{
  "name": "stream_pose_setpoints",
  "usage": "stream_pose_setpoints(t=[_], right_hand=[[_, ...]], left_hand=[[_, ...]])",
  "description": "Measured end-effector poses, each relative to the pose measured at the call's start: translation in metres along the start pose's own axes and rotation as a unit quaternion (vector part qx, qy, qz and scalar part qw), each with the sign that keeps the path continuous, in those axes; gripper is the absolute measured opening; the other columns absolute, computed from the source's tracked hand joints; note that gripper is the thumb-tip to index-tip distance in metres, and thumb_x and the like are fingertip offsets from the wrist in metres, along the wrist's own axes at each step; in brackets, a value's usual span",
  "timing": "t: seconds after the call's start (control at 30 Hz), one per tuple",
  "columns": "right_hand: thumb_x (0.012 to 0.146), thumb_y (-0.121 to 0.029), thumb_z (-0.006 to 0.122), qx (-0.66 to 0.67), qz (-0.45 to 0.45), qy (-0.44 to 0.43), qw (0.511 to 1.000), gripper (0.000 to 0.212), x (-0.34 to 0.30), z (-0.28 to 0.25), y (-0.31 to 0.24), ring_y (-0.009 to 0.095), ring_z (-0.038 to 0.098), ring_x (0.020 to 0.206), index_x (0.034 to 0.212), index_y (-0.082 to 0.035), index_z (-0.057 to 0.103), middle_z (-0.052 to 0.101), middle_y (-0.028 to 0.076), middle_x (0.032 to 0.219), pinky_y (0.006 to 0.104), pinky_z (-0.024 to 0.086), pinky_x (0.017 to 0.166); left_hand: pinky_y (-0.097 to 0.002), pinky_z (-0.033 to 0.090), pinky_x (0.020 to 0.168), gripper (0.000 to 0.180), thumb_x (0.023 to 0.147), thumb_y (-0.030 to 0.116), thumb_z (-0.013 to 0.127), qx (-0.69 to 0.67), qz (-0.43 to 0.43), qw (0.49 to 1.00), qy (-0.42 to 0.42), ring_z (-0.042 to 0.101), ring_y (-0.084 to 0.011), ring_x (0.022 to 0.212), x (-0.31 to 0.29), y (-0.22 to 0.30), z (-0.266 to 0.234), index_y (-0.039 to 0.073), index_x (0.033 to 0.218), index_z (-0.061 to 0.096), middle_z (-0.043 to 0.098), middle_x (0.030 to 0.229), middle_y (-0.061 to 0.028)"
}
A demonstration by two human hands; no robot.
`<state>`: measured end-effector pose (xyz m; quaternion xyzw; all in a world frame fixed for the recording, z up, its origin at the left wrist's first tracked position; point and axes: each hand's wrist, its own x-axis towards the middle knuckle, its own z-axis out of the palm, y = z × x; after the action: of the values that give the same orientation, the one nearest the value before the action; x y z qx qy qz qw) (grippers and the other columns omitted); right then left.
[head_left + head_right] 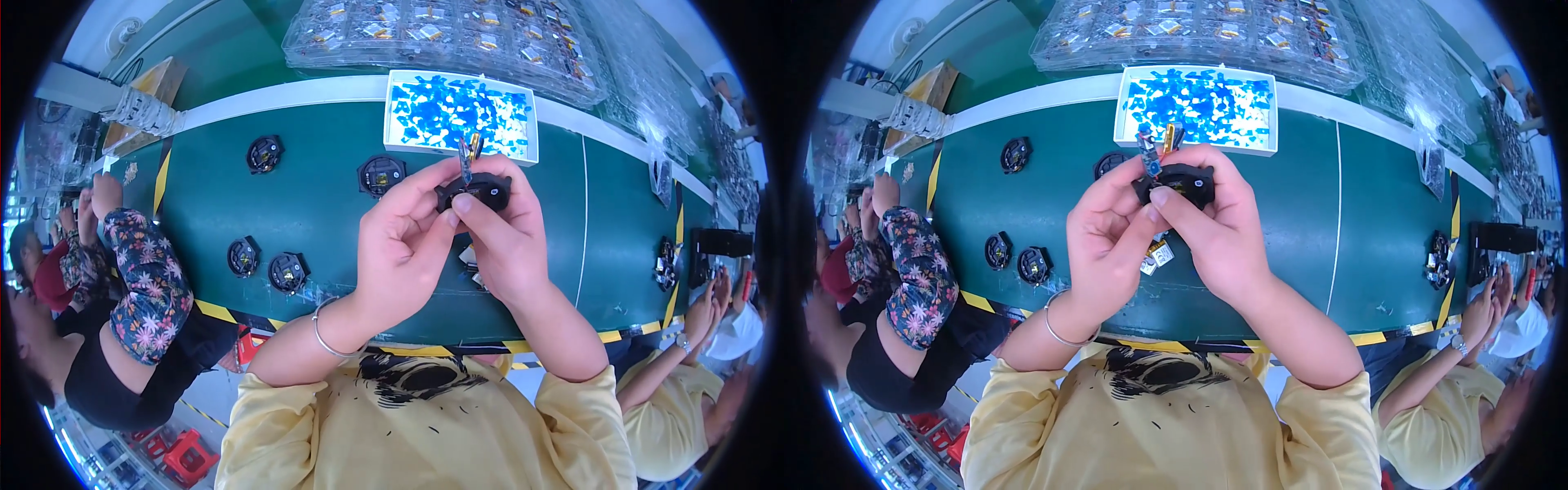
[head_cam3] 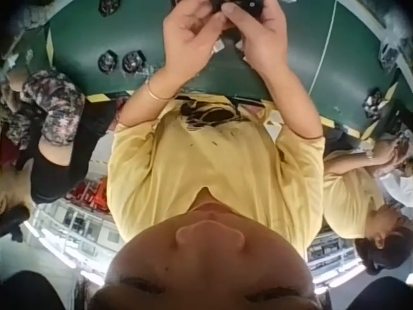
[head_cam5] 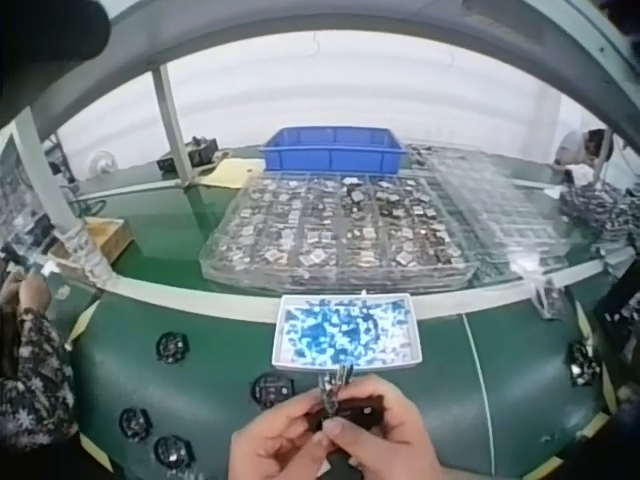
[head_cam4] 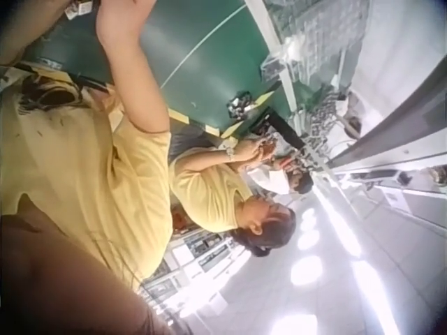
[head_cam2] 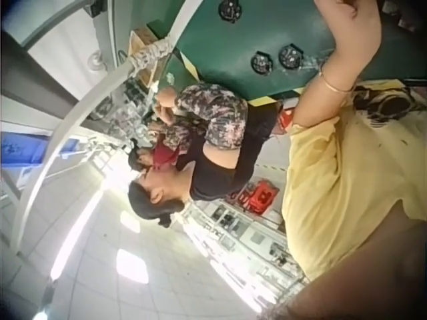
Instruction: The person assembles internal components into electronic device housings by hand, taking circuit boards, batteries, and plastic components from an assembly tray and inserting them into the housings.
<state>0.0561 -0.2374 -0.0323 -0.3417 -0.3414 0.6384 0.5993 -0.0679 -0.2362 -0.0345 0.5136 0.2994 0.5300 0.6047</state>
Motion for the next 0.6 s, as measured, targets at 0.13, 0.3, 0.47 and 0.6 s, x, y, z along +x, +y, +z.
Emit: stream_pose_setpoints(t=[0.13,0.3,0.47,0.6], right_hand=[[0.082,0.004,0.057,0.035,-0.001,-0.006,0.999,0.022,-0.0002,0.0021,-0.003,0.008,0.053,0.087,0.101,-0.004,0.052,0.056,0.003,0.099,0.0214,0.045,0.073],[0.08,0.005,0.055,0.017,-0.018,-0.003,1.0,0.022,-0.0009,0.0013,-0.0021,0.005,0.052,0.083,0.1,-0.004,0.051,0.056,0.002,0.095,0.0198,0.044,0.069],[0.08,0.006,0.054,-0.002,-0.032,-0.001,0.999,0.021,-0.001,0.0017,-0.0006,0.003,0.05,0.078,0.098,-0.005,0.05,0.054,0.001,0.091,0.0181,0.042,0.066],[0.081,0.006,0.053,0.026,-0.02,-0.018,0.999,0.021,-0.0006,0.0035,-0.0014,0.003,0.049,0.077,0.098,-0.005,0.048,0.053,0.001,0.091,0.0187,0.041,0.066]], left_hand=[[-0.0237,0.049,0.079,0.045,0.087,-0.01,0.046,0.023,0.004,1.0,0.008,0.058,-0.014,0.098,0.0006,0.0059,0.005,-0.005,0.13,0.037,0.058,0.112,-0.0147],[-0.0223,0.045,0.084,0.045,0.084,-0.015,0.045,0.008,-0.007,1.0,0.011,0.056,-0.0133,0.103,-0.0021,0.008,0.0086,-0.006,0.128,0.04,0.058,0.112,-0.0138],[-0.0215,0.046,0.082,0.045,0.084,-0.015,0.045,0.01,0.004,1.0,0.012,0.056,-0.0123,0.101,-0.0027,0.0081,0.0092,-0.006,0.128,0.041,0.058,0.112,-0.0135],[-0.0212,0.045,0.081,0.044,0.085,-0.015,0.045,0.009,-0.005,1.0,0.012,0.056,-0.0116,0.101,-0.002,0.0084,0.0069,-0.006,0.127,0.042,0.058,0.112,-0.013]])
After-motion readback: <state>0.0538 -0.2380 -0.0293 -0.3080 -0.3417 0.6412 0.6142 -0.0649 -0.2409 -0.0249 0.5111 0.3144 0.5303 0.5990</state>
